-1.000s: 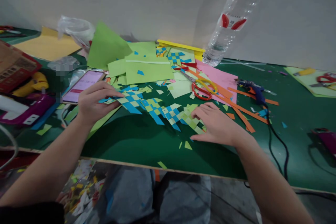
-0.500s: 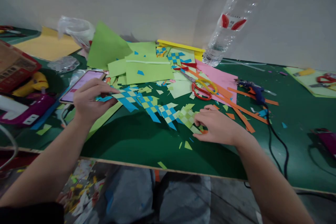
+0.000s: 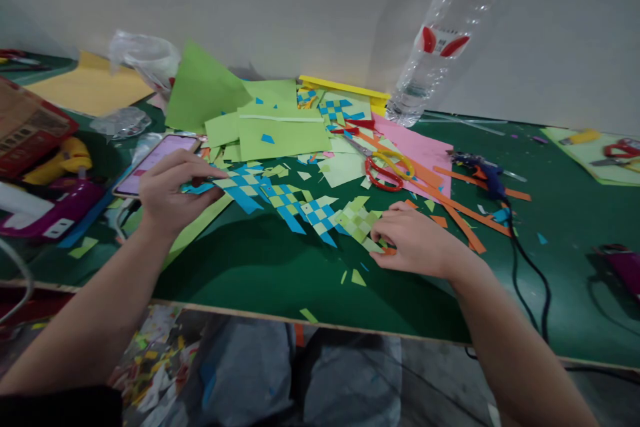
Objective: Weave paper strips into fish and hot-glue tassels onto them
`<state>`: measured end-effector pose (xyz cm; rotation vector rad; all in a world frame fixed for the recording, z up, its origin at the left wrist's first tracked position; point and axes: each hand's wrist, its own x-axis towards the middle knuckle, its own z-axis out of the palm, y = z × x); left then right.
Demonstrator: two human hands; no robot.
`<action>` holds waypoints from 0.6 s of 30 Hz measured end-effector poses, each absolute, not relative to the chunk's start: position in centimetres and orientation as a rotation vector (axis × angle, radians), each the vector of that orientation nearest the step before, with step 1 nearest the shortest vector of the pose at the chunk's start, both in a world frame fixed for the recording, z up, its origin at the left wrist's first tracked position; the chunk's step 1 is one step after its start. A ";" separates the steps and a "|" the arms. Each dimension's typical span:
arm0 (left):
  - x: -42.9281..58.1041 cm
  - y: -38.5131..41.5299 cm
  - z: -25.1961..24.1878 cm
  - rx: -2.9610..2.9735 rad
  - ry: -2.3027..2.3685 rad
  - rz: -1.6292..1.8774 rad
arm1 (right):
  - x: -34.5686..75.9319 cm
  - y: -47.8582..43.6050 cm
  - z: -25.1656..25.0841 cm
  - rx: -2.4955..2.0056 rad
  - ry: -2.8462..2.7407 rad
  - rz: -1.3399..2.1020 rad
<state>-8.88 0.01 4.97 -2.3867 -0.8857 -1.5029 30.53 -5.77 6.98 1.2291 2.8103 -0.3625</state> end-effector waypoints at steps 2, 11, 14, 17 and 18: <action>-8.9 0.0 5.0 -2.393 -0.883 -1.487 | 30.5 -5.8 7.1 1.230 2.806 -0.344; -8.9 -0.1 5.1 -2.390 -0.921 -1.463 | 30.2 -6.2 7.7 1.206 2.769 -0.197; -8.8 -0.1 5.1 -2.391 -0.918 -1.462 | 30.1 -6.3 7.7 1.196 2.758 -0.164; -8.8 0.0 5.2 -2.398 -0.893 -1.464 | 30.1 -6.3 7.7 1.186 2.761 -0.142; -8.7 0.0 5.2 -2.404 -0.885 -1.461 | 30.1 -6.3 7.7 1.184 2.761 -0.143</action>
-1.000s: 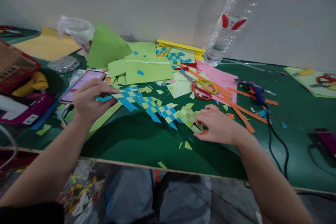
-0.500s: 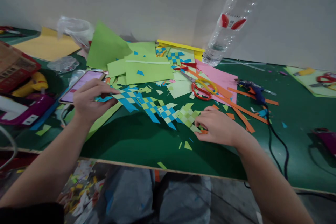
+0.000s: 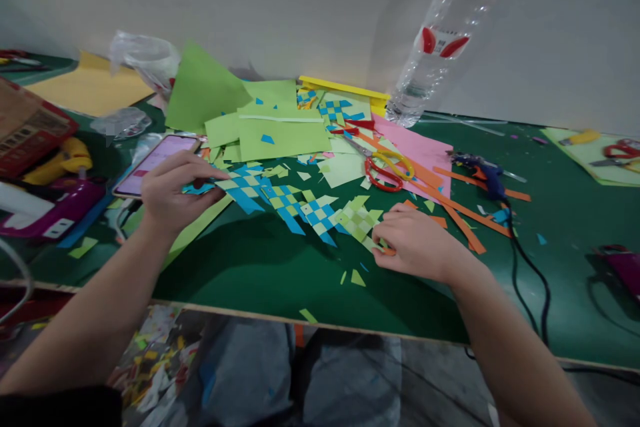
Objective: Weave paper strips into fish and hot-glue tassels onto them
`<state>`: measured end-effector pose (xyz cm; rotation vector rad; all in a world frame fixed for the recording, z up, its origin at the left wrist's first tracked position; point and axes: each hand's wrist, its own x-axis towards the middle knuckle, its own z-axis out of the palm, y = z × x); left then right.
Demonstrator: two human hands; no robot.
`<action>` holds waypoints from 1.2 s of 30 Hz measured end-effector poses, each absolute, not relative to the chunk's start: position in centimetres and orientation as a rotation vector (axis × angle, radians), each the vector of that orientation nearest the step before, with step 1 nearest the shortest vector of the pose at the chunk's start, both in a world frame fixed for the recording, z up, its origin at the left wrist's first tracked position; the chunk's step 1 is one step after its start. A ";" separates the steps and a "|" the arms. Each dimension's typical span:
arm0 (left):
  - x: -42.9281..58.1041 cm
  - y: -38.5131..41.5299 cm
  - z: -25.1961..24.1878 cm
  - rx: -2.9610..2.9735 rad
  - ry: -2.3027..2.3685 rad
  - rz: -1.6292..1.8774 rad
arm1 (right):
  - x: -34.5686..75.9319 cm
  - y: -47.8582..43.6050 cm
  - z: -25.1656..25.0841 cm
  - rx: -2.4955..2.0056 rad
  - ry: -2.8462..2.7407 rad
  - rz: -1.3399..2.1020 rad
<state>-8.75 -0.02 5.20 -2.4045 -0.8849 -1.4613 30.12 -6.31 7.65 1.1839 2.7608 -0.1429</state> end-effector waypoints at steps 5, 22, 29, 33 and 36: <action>-8.8 0.1 5.1 -2.414 -0.872 -1.470 | 30.2 -6.3 7.5 1.186 2.770 -0.221; -8.9 0.0 4.9 -2.439 -0.868 -1.457 | 30.9 -6.0 7.1 1.246 2.738 -0.516; -9.0 0.0 5.0 -2.434 -0.862 -1.462 | 32.5 -5.3 7.1 1.371 3.011 -0.292; -9.0 0.0 5.0 -2.426 -0.869 -1.465 | 33.6 -4.3 6.3 1.392 3.086 -0.108; -9.0 0.0 5.0 -2.424 -0.878 -1.452 | 33.6 -3.9 5.7 1.332 3.093 -0.143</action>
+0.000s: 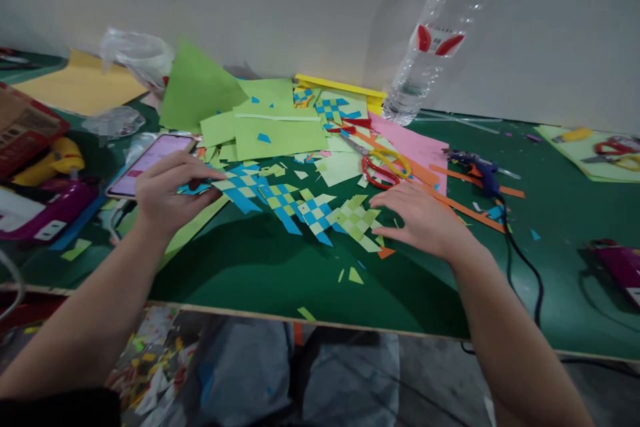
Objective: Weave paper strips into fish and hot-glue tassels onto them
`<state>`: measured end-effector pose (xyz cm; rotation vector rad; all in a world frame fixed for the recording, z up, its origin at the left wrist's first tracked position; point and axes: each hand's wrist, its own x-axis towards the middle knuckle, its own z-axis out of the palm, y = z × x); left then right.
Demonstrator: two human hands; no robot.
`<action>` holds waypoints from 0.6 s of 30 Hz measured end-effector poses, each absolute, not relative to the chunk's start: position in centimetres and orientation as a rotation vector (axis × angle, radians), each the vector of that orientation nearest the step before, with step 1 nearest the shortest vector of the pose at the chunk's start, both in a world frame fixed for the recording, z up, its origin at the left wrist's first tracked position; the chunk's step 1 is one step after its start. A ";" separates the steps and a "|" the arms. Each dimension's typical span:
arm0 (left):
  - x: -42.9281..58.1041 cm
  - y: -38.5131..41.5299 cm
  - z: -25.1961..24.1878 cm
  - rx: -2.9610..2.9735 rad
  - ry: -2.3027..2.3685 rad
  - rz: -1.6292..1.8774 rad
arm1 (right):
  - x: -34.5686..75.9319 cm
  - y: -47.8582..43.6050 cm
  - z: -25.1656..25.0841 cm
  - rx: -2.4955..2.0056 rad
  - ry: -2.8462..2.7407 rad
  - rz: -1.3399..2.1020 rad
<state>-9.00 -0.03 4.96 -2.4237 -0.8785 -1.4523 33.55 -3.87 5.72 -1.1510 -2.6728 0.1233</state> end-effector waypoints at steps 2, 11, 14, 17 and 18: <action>-9.0 -0.1 5.0 -2.433 -0.881 -1.443 | 33.3 -3.8 5.5 -1.125 -2.696 0.164; -8.9 -0.1 5.0 -2.440 -0.874 -1.466 | 32.9 -3.9 5.2 -1.144 -2.715 0.200; -8.8 -0.1 5.0 -2.428 -0.881 -1.468 | 32.8 -3.8 5.0 -1.156 -2.722 0.180; -8.8 -0.1 5.0 -2.423 -0.863 -1.460 | 32.7 -3.8 4.9 -1.141 -2.727 0.142; -8.8 -0.1 5.1 -2.425 -0.859 -1.459 | 32.7 -3.9 4.9 -1.133 -2.730 0.132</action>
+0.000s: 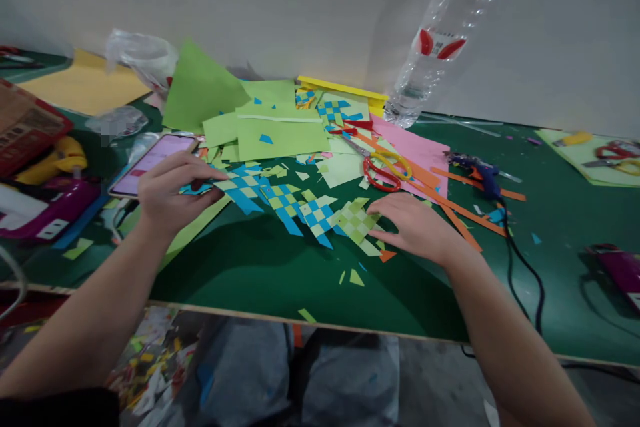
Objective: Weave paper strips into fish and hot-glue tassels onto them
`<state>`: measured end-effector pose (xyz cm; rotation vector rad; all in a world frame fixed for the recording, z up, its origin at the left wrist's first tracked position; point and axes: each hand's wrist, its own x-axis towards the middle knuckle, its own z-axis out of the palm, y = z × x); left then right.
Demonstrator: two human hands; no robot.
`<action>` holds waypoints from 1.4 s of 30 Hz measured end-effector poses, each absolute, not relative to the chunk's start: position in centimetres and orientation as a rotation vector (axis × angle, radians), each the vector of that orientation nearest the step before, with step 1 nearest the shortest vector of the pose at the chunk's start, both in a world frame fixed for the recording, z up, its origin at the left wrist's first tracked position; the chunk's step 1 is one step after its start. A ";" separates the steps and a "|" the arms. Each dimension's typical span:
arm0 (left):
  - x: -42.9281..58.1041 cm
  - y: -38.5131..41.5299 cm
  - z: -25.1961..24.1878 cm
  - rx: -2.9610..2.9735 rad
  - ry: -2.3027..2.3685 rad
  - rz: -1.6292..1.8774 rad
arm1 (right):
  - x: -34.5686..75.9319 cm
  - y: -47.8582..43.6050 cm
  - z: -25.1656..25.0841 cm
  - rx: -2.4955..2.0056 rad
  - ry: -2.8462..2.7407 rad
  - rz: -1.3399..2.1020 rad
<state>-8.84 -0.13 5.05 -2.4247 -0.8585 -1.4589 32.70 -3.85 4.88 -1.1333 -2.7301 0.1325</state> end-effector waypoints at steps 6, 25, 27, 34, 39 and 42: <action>-8.8 -0.1 5.1 -2.424 -0.874 -1.457 | 32.6 -3.9 5.0 -1.104 -2.736 0.096; -8.6 0.0 5.4 -2.478 -0.974 -1.374 | 32.4 -3.9 5.1 -1.121 -2.735 0.088; -8.7 0.2 5.3 -2.491 -0.991 -1.354 | 32.4 -3.8 5.0 -1.103 -2.729 0.089; -9.5 0.7 4.6 -2.528 -0.994 -1.223 | 32.2 -3.8 5.1 -1.013 -2.702 0.068; -9.6 0.9 4.4 -2.579 -0.954 -1.157 | 32.2 -4.0 5.4 -1.021 -2.717 0.097; -9.4 0.9 4.6 -2.591 -0.956 -1.186 | 32.3 -4.1 5.5 -1.027 -2.714 0.131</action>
